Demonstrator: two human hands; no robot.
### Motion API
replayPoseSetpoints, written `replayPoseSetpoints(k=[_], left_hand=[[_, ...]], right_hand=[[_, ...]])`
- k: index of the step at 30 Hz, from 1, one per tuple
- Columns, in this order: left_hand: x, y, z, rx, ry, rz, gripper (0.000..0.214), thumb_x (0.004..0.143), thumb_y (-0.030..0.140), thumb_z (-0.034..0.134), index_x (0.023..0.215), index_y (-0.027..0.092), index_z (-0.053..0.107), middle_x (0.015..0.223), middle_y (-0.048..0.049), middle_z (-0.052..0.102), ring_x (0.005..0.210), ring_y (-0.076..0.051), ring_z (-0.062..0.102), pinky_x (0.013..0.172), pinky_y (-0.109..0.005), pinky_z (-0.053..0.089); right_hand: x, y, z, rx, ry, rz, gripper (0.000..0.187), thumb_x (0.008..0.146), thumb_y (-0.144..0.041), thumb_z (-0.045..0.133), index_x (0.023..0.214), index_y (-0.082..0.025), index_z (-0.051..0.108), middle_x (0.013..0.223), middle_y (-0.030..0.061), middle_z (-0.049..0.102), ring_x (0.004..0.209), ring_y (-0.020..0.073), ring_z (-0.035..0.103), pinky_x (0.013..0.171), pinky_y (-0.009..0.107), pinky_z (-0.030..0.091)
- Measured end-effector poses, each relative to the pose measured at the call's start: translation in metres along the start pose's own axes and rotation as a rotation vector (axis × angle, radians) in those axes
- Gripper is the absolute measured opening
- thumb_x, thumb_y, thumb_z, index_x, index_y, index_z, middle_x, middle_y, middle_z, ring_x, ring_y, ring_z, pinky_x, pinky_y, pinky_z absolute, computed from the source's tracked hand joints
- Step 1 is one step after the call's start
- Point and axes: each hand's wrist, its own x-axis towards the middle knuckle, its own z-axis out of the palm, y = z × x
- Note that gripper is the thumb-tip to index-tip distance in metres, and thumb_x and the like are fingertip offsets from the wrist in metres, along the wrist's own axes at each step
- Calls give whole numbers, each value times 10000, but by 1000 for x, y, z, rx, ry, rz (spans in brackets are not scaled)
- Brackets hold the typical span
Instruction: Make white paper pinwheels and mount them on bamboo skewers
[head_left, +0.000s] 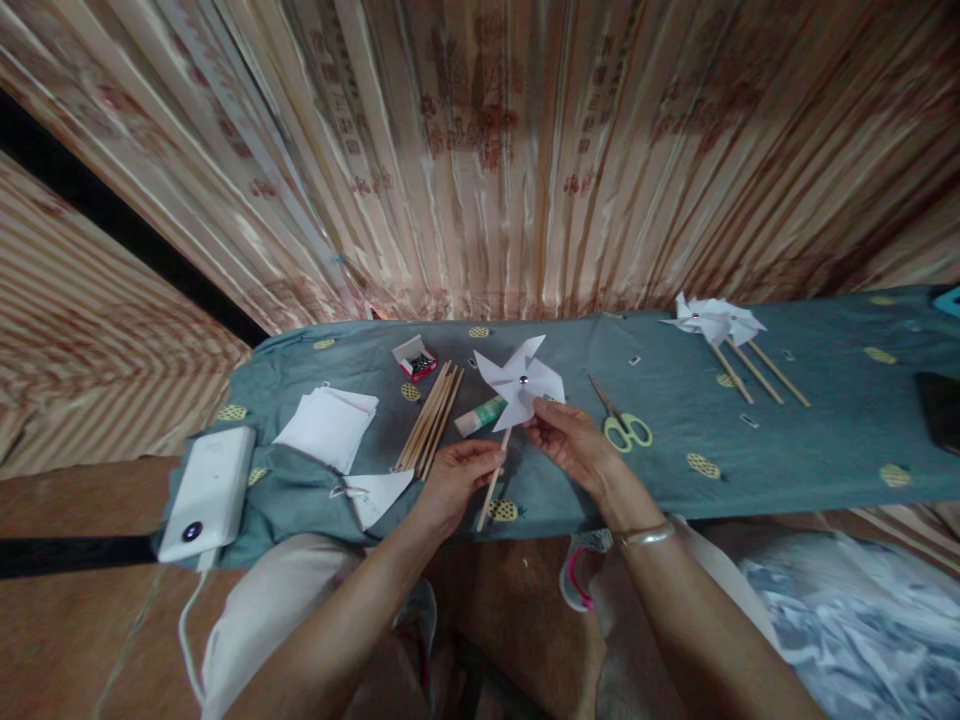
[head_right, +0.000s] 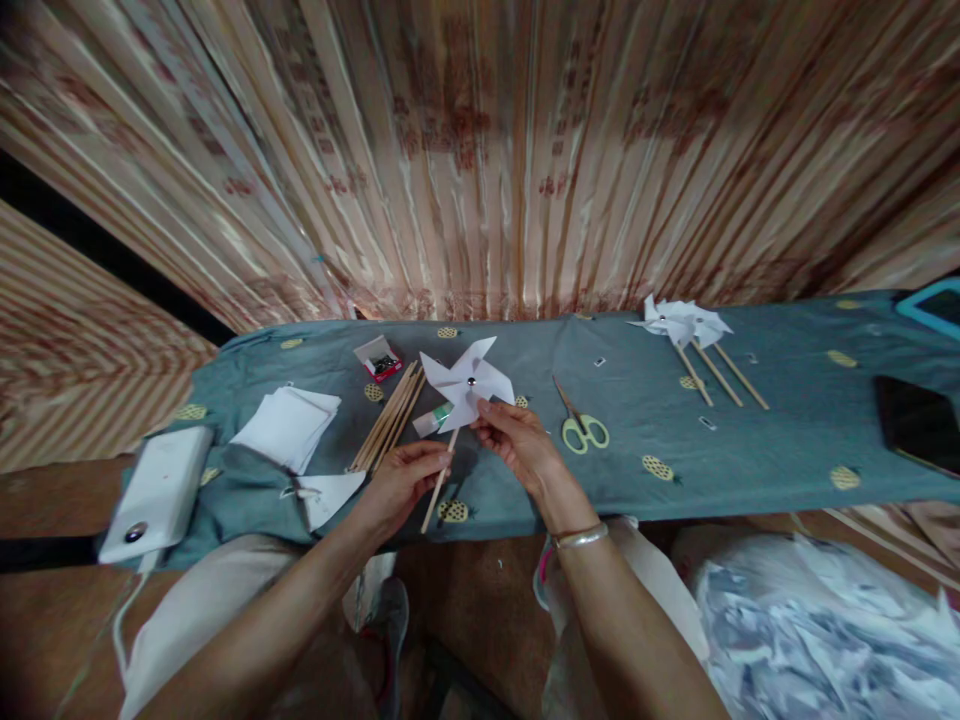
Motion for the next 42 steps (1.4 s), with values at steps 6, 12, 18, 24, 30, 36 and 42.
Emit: replayPoseSetpoints(k=[6,12,18,24,30,36,42], left_hand=[[2,7,-4,-16,7,18,426,354,350,953,635,117,733,575,-2,657,529,-67,569,557,-183,434],[-1,6,-4,24,-25,-10,422,363,365,950,632,121,734,571,-1,654,526,-64,561,547,-179,428],[-4,-2,-2,67,-65,-43,406,392,380,937,638,122,743,539,-1,635,510,-66,531,530,-186,396],[-2,-3,-2,74,-54,-37,400,391,377,934,638,125,745,542,-8,640,509,-71,525,527,-194,386],[-2,-3,-3,66,-46,-31,396,396,368,938,639,126,738,567,-9,647,536,-79,549,548,-199,412],[-1,-2,-3,53,-41,-27,424,374,394,947,624,127,733,576,0,645,540,-73,562,559,-193,438],[0,-1,-2,41,-31,-26,430,362,392,950,622,127,733,573,-1,648,536,-70,562,552,-188,438]], right_hand=[[2,-4,-12,-137,44,7,474,441,-573,891,668,-175,767,650,33,740,535,89,598,508,203,474],[8,-13,-24,-223,255,-331,426,472,-590,877,576,-207,724,564,-25,675,534,88,539,533,228,422],[6,-21,-21,-74,133,-257,391,474,-519,909,619,-203,729,560,-28,675,518,100,547,525,241,439],[6,-19,-23,-78,126,-243,366,431,-436,942,605,-197,725,581,-25,690,505,81,544,498,215,442],[5,-17,-23,-96,107,-222,345,471,-432,927,628,-196,731,564,-23,670,490,79,529,454,208,416],[4,-14,-20,-98,95,-195,338,484,-419,926,627,-198,714,537,-38,632,470,67,512,440,191,424],[3,-12,-17,-77,87,-169,353,457,-410,936,632,-197,714,554,-32,648,484,71,526,450,188,452]])
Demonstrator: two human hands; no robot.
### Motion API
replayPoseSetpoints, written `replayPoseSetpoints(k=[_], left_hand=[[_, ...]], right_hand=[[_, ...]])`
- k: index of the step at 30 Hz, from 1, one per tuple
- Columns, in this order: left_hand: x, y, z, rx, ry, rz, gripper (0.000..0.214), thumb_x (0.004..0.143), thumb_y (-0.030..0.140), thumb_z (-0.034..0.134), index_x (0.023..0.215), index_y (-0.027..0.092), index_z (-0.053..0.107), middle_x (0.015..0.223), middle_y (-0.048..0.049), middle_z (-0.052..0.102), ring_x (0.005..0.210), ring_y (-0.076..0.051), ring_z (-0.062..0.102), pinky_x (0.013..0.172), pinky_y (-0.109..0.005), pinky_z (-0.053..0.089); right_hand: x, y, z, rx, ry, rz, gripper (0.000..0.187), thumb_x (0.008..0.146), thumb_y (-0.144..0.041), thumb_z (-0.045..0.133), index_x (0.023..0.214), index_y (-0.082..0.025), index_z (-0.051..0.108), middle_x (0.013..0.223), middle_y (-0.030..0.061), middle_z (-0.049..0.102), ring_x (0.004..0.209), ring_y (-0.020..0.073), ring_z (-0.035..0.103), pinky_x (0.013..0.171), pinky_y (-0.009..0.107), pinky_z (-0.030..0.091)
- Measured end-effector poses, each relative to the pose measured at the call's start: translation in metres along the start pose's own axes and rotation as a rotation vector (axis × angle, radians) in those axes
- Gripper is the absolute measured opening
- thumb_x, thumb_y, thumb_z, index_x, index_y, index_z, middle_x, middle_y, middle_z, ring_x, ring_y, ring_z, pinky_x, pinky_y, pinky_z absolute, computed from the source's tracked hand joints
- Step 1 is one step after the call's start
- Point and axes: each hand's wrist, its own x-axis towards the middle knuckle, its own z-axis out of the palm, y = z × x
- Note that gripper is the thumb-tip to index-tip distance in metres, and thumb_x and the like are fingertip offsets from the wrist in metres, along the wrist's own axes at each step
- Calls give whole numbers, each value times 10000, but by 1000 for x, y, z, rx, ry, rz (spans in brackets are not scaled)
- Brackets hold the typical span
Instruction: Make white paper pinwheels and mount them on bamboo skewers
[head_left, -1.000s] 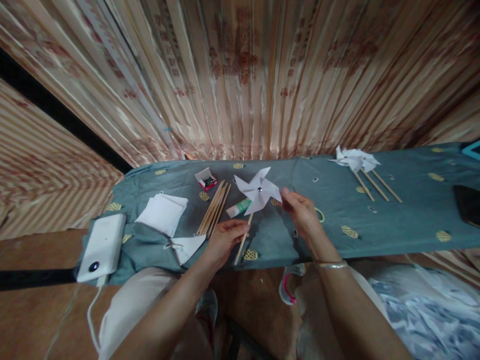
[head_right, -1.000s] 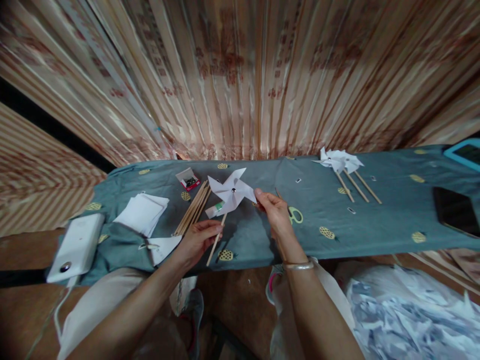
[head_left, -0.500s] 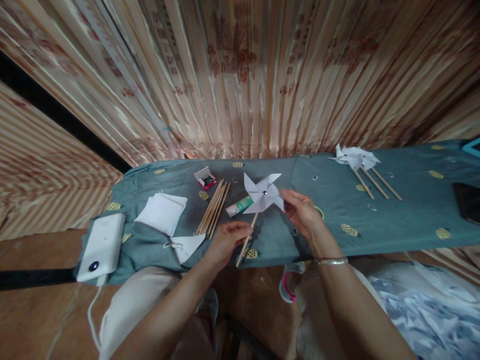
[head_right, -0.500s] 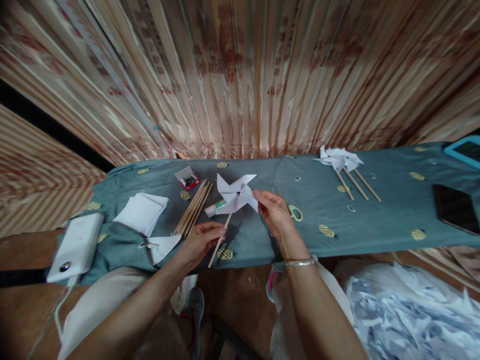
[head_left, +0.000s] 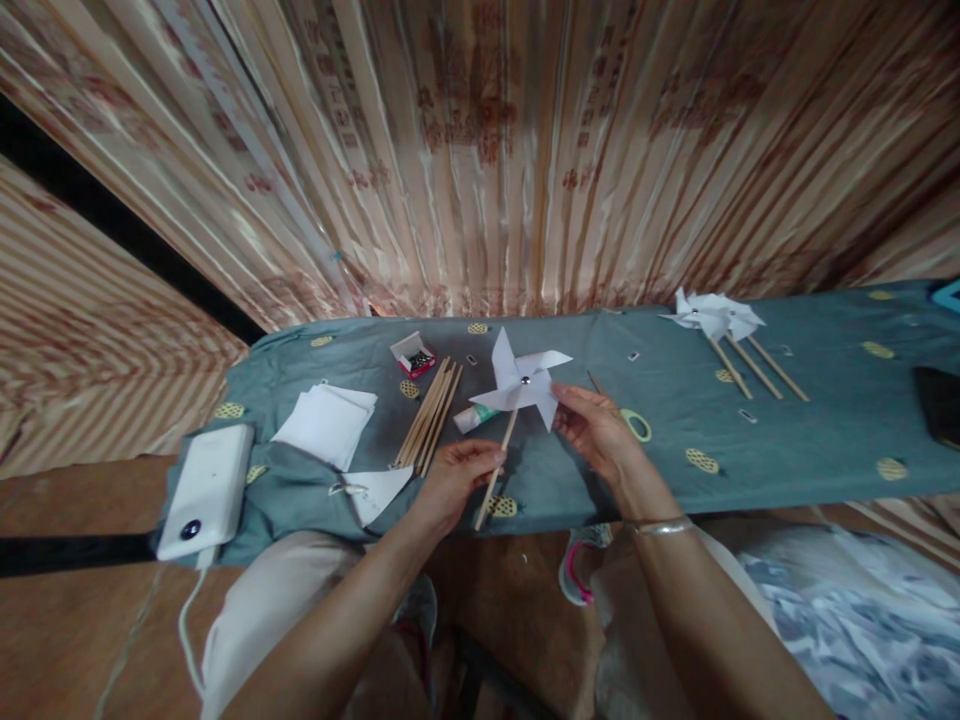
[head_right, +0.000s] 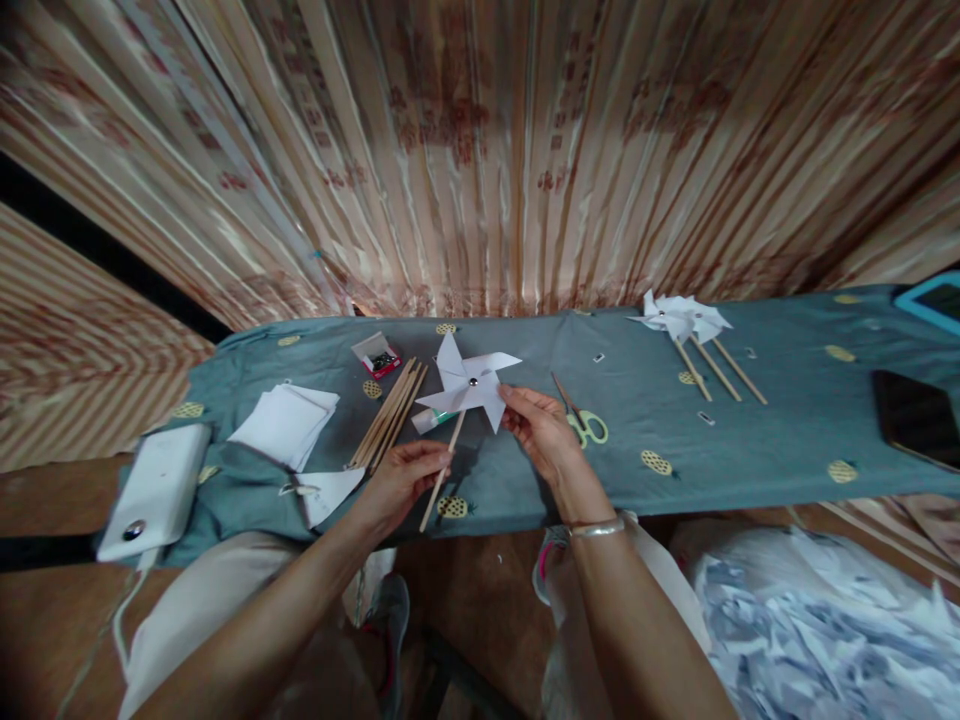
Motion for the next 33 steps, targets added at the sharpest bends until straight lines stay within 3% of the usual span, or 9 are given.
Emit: replayPoseSetpoints(k=[15,33], left_hand=[[-1,1,0,-27,11,16,418,378,377,953,629,125,733,593,-2,655,551,-72,567,571,-191,447],[-2,1,1,-19,22,31,399,406,359,944,648,123,733,613,-8,662,566,-80,571,601,-212,456]], right_hand=[[-2,6,6,60,-15,70,310,472,-329,941,606,-172,710,560,-27,654,487,66,528,469,193,453],[-7,13,14,73,-56,85,343,449,-359,948,620,-165,724,559,-20,668,489,51,542,474,159,464]])
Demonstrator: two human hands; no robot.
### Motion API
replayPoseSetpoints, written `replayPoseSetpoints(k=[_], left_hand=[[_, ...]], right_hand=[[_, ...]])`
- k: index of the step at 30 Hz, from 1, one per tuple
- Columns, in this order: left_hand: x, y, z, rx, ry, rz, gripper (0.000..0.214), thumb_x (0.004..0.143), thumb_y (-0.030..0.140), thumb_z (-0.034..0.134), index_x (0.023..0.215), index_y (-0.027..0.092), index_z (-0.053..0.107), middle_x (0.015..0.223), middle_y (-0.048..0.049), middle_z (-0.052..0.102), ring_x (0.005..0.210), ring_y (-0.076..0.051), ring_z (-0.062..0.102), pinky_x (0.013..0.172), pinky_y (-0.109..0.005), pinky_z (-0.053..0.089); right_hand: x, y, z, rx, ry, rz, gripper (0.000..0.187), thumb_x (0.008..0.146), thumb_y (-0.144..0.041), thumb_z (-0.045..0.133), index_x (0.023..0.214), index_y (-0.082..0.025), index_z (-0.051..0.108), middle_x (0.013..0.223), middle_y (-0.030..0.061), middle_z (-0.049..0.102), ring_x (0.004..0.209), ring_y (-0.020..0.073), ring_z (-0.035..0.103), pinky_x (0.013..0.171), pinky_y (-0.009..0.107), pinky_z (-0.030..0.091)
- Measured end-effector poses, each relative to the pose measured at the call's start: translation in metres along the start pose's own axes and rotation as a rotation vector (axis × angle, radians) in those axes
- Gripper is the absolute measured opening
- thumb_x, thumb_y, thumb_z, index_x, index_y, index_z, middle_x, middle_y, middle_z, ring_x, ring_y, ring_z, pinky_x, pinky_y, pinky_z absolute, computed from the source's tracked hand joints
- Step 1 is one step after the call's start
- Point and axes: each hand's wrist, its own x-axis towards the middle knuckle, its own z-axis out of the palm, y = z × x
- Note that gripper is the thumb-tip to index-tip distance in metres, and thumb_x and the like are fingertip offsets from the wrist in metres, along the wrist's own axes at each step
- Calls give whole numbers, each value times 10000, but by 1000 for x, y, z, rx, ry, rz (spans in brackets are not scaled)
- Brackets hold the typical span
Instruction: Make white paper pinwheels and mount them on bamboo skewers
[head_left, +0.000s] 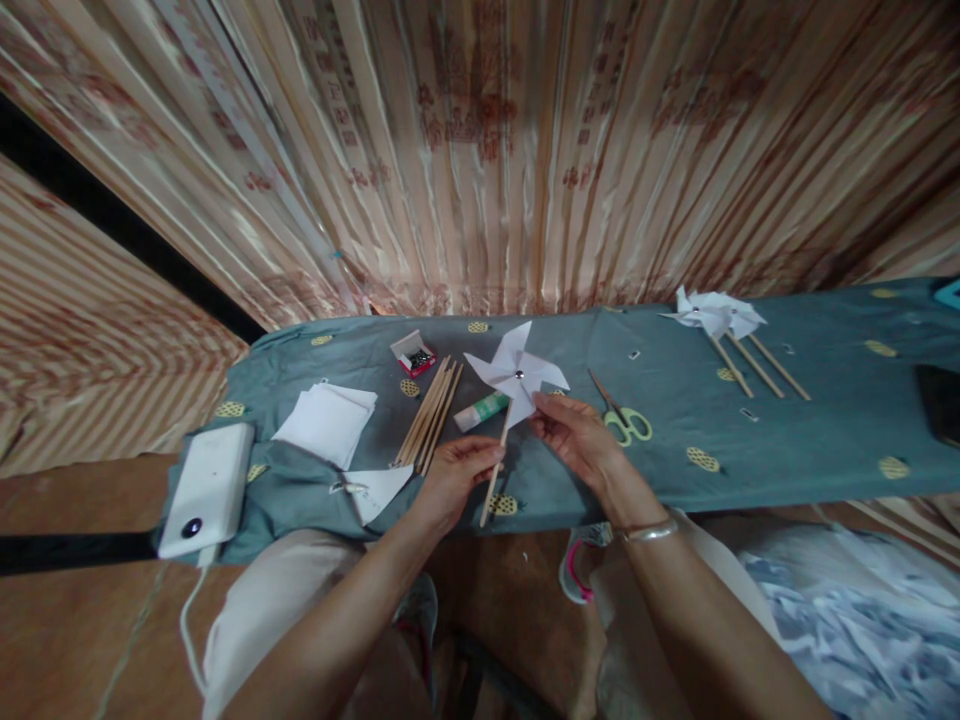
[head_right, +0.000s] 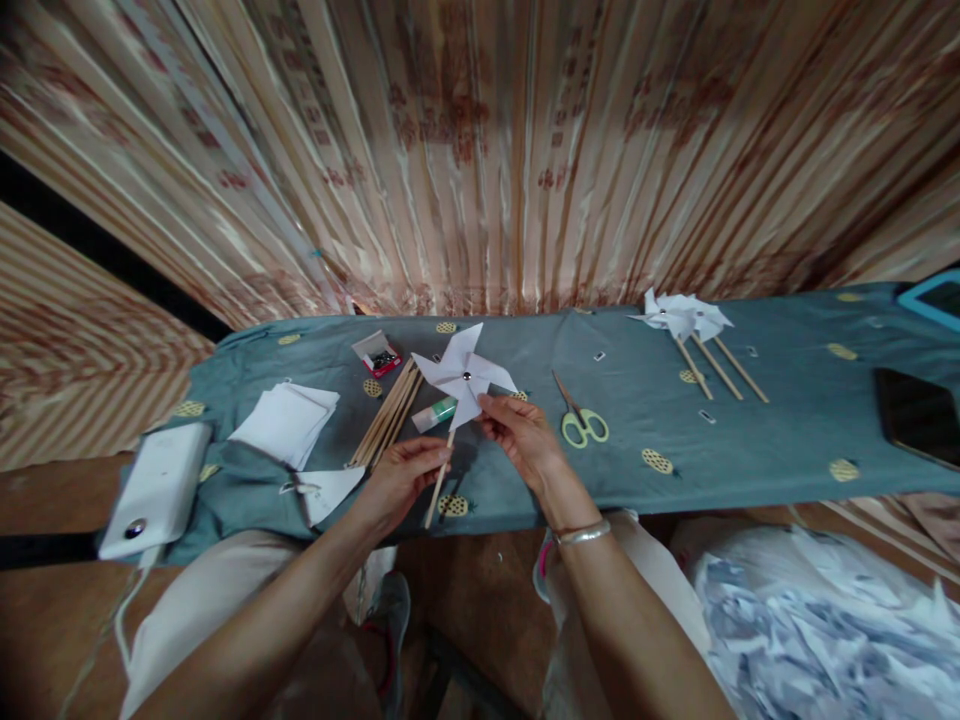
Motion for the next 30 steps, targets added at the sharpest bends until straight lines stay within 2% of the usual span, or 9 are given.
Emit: replayPoseSetpoints(k=[7,14,19,24,30], left_hand=[[1,-1,-1,14,-3,6,389,418,347,940,658,123,731,618,-10,667,564,-84,572,593,-217,459],[1,-1,0,0,-5,4,381,414,337,940,649,121,731,617,-9,667,562,-82,574,593,-212,454],[1,-2,0,7,-23,20,373,429,337,934,657,123,731,614,-12,663,569,-86,572,598,-217,454],[-1,-2,1,-14,-26,35,385,407,356,933,642,125,731,606,-17,660,566,-94,570,595,-225,452],[-4,-8,5,-47,-49,47,405,389,370,937,643,124,741,593,-23,661,557,-90,565,577,-213,442]], right_hand=[[-2,3,4,-11,-15,7,330,458,-368,942,629,-179,731,592,-9,699,489,62,562,485,181,479],[-3,8,6,-16,-12,17,344,452,-387,939,630,-180,729,586,-22,694,517,51,582,491,151,465],[-4,13,6,-35,-40,13,321,478,-392,931,625,-203,717,615,-33,700,544,65,579,520,187,484],[-13,17,11,-65,-70,-2,323,454,-361,938,647,-206,732,661,-28,717,553,78,575,535,210,486],[-26,26,19,-52,-33,-66,319,447,-383,933,616,-208,727,643,-32,702,582,86,598,571,202,488]])
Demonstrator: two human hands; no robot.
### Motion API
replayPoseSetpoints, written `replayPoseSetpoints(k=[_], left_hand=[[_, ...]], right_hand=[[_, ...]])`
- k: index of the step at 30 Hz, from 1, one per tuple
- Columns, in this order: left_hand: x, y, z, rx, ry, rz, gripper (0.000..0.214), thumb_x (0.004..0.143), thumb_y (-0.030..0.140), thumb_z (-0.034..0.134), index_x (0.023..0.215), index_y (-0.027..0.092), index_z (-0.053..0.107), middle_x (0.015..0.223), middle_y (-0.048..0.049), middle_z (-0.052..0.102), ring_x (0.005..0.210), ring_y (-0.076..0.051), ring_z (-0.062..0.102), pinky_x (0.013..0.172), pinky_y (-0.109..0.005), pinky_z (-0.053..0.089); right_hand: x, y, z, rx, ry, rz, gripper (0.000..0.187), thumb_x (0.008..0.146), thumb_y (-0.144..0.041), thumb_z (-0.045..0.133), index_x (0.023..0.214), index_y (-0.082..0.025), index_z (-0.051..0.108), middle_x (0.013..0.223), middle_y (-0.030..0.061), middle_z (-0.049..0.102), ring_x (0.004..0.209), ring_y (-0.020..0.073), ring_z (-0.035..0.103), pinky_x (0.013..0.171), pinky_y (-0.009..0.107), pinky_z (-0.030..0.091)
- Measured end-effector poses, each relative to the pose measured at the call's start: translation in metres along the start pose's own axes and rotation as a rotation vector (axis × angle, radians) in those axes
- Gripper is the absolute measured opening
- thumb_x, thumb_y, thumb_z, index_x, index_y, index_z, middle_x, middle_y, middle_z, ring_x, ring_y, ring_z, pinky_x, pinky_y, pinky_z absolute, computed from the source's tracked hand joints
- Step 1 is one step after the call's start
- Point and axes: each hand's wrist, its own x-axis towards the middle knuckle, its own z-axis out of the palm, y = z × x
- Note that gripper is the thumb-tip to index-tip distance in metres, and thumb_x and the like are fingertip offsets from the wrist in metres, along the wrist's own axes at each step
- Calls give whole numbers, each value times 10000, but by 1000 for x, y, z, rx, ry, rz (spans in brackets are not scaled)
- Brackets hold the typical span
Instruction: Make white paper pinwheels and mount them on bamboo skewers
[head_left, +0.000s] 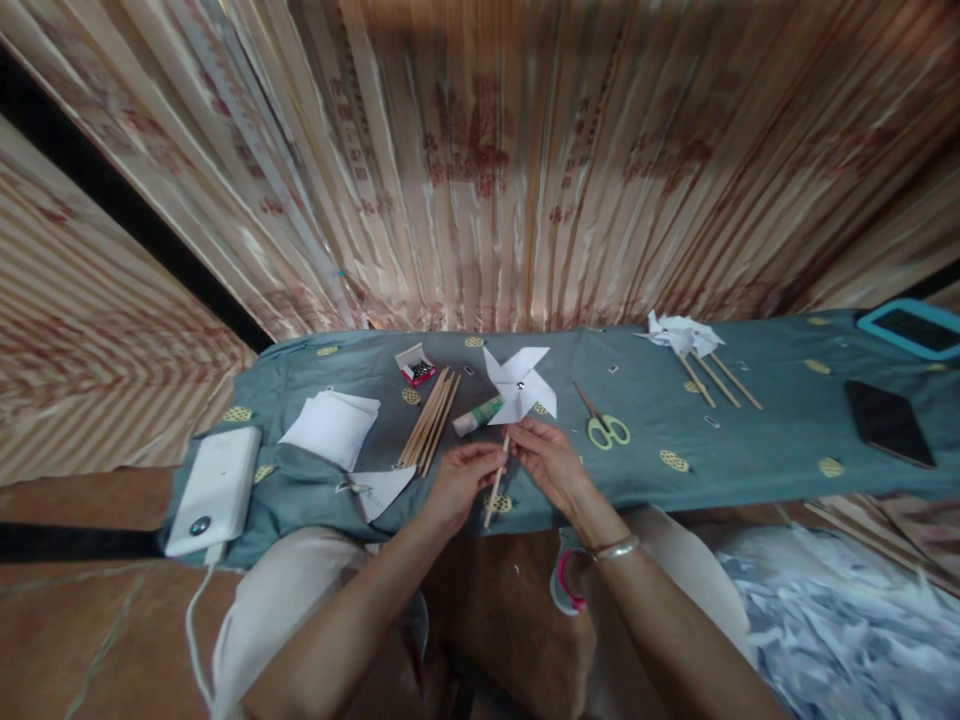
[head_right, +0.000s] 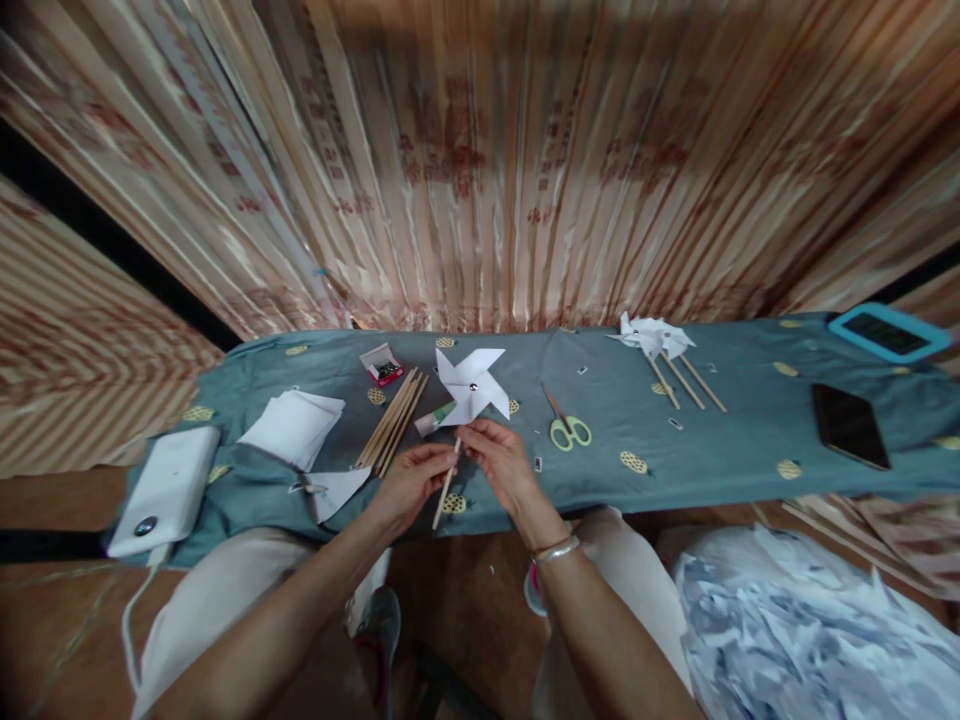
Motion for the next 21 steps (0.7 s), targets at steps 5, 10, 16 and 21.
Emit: replayPoseSetpoints(k=[5,10,16,21], left_hand=[[-4,-4,1,-36,-19,15,426,417,427,932,655,128,745,616,-20,666,579,-84,565,584,-196,444],[-4,-10,1,24,-32,5,453,468,485,905,701,125,760,636,-39,674,582,-93,570,550,-192,425],[-5,-23,2,128,-53,-14,426,448,457,896,697,139,760,616,-35,678,573,-110,581,563,-210,425],[-5,-27,4,162,-72,-20,369,482,436,864,683,145,758,557,-18,646,543,-106,545,565,-222,410]], right_hand=[[-1,-3,0,-40,42,-78,317,473,-420,914,601,-202,723,655,-12,704,596,88,597,592,205,498],[12,-42,-23,-173,120,-191,333,490,-450,902,653,-212,734,688,-7,708,584,78,575,559,194,491],[32,-107,-75,-470,276,-276,358,479,-481,868,665,-218,712,692,-5,686,581,98,553,561,232,482],[42,-141,-132,-878,516,-261,216,588,-321,784,530,-209,608,562,-15,593,572,141,518,598,292,432]])
